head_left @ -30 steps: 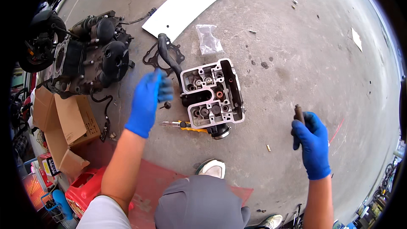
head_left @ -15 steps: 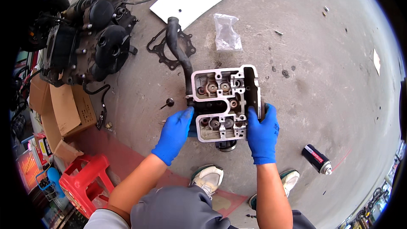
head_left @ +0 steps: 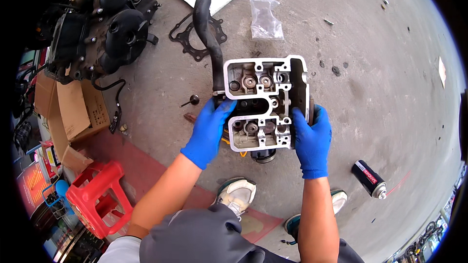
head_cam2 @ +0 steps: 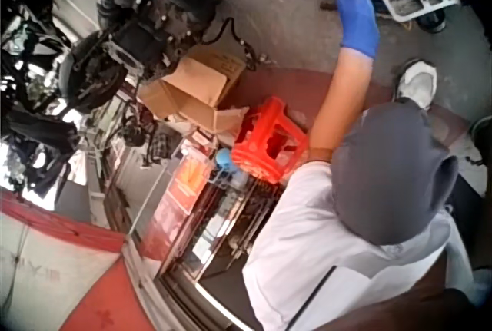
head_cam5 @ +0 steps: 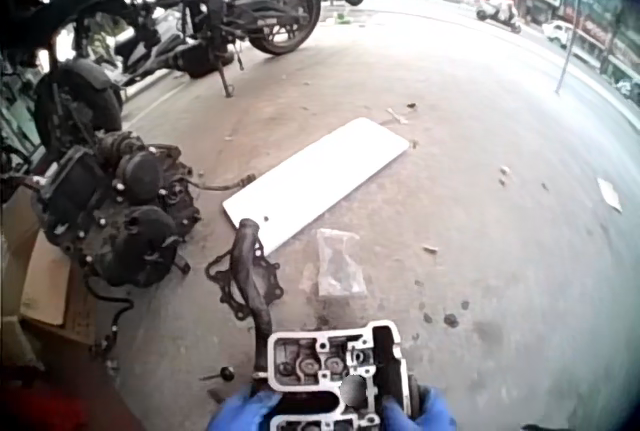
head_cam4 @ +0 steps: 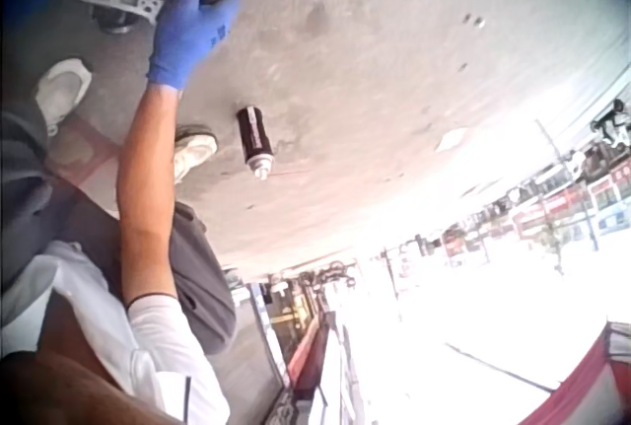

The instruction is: The person handles small engine components, including a bearing and a pin, while wearing blue gloves. They then pick up a cylinder head and use a hammer to tap a part into place within the head.

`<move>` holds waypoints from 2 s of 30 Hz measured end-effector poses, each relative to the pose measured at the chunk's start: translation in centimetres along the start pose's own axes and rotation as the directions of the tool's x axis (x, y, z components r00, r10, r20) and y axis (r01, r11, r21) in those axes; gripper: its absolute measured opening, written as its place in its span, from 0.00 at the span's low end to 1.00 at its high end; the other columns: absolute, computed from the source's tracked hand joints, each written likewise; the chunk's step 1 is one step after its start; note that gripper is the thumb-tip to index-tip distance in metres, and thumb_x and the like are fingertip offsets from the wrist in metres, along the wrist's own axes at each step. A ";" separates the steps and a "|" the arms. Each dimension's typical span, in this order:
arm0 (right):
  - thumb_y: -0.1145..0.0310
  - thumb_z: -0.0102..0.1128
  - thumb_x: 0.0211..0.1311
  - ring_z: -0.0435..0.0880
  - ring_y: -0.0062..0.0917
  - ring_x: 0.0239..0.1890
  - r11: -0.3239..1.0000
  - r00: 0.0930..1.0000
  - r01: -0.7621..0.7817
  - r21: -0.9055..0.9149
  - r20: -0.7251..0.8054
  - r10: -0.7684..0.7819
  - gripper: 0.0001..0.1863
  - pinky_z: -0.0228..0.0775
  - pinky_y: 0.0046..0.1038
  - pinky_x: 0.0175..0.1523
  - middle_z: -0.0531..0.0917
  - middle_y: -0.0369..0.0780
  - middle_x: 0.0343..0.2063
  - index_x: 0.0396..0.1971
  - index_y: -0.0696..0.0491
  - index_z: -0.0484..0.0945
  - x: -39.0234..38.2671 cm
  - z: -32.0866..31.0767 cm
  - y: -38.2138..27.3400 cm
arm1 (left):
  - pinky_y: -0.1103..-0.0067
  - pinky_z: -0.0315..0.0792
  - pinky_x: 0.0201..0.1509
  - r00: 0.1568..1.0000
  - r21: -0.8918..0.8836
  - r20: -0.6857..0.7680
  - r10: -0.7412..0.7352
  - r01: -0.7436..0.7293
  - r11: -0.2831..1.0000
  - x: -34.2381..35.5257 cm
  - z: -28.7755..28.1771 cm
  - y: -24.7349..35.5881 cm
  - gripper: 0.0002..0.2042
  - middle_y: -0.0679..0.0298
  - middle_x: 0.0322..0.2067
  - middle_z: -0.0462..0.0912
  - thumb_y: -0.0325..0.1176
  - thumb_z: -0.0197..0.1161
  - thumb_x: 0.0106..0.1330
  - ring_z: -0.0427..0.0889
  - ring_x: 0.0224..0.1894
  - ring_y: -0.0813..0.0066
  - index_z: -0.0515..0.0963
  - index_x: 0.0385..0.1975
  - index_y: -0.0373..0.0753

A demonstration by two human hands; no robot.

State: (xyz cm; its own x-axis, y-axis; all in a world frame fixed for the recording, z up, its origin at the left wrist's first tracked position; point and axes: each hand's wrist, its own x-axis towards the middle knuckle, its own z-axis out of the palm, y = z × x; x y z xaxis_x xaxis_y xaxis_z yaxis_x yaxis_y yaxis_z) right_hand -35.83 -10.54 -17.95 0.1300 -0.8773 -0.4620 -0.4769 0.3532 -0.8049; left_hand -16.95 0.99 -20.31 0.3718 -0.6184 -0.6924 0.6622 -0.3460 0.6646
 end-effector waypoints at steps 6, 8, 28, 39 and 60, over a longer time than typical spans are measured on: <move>0.62 0.67 0.62 0.77 0.15 0.29 0.998 0.999 0.049 -0.028 0.001 -0.049 0.17 0.72 0.24 0.36 0.83 0.37 0.28 0.40 0.61 0.78 0.3 0.0 0.4 | 0.65 0.78 0.60 0.984 -0.224 0.174 0.042 -0.002 0.975 1.1 -0.2 -0.6 0.25 0.58 0.58 0.79 0.37 0.64 0.68 0.80 0.57 0.62 0.68 0.65 0.43; 0.62 0.67 0.62 0.78 0.15 0.28 0.998 0.999 0.046 -0.045 0.004 -0.046 0.17 0.73 0.24 0.35 0.83 0.37 0.28 0.40 0.61 0.78 0.0 -0.1 -0.5 | 0.68 0.77 0.60 0.970 -0.298 0.244 0.010 0.066 0.952 1.7 -0.5 -0.5 0.27 0.60 0.56 0.79 0.34 0.68 0.66 0.80 0.56 0.66 0.67 0.63 0.40; 0.67 0.65 0.64 0.79 0.14 0.32 0.970 0.991 -0.128 0.205 0.072 0.116 0.16 0.74 0.22 0.36 0.84 0.38 0.34 0.45 0.63 0.76 -3.3 -2.2 1.8 | 0.69 0.84 0.50 0.977 -0.124 0.037 0.212 -0.206 0.971 -2.3 2.4 0.2 0.22 0.57 0.50 0.82 0.33 0.61 0.70 0.86 0.47 0.65 0.69 0.62 0.37; 0.67 0.61 0.68 0.77 0.13 0.32 0.962 0.986 -0.165 0.218 0.040 0.161 0.16 0.72 0.19 0.35 0.82 0.37 0.34 0.49 0.61 0.76 -4.9 -3.9 4.2 | 0.76 0.77 0.51 0.981 0.021 -0.048 0.189 -0.188 0.982 -3.0 3.9 -0.5 0.19 0.62 0.45 0.82 0.29 0.66 0.66 0.83 0.45 0.74 0.74 0.56 0.36; 0.74 0.63 0.61 0.87 0.28 0.40 0.959 0.915 -0.018 -0.281 0.382 0.129 0.19 0.76 0.25 0.48 0.86 0.48 0.40 0.53 0.61 0.79 -10.1 -6.4 -7.8 | 0.82 0.77 0.44 0.963 0.124 -0.069 0.260 -0.250 0.960 -4.8 6.1 -0.3 0.23 0.63 0.42 0.79 0.27 0.70 0.62 0.81 0.40 0.79 0.69 0.56 0.37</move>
State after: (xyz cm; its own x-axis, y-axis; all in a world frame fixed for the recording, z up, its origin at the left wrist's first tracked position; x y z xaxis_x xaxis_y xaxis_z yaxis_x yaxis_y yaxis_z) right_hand -38.93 -6.51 -4.61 0.3898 -0.6328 -0.6691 -0.7044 0.2631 -0.6592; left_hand -22.92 -0.28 -15.50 0.5750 -0.6370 -0.5135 0.4619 -0.2652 0.8463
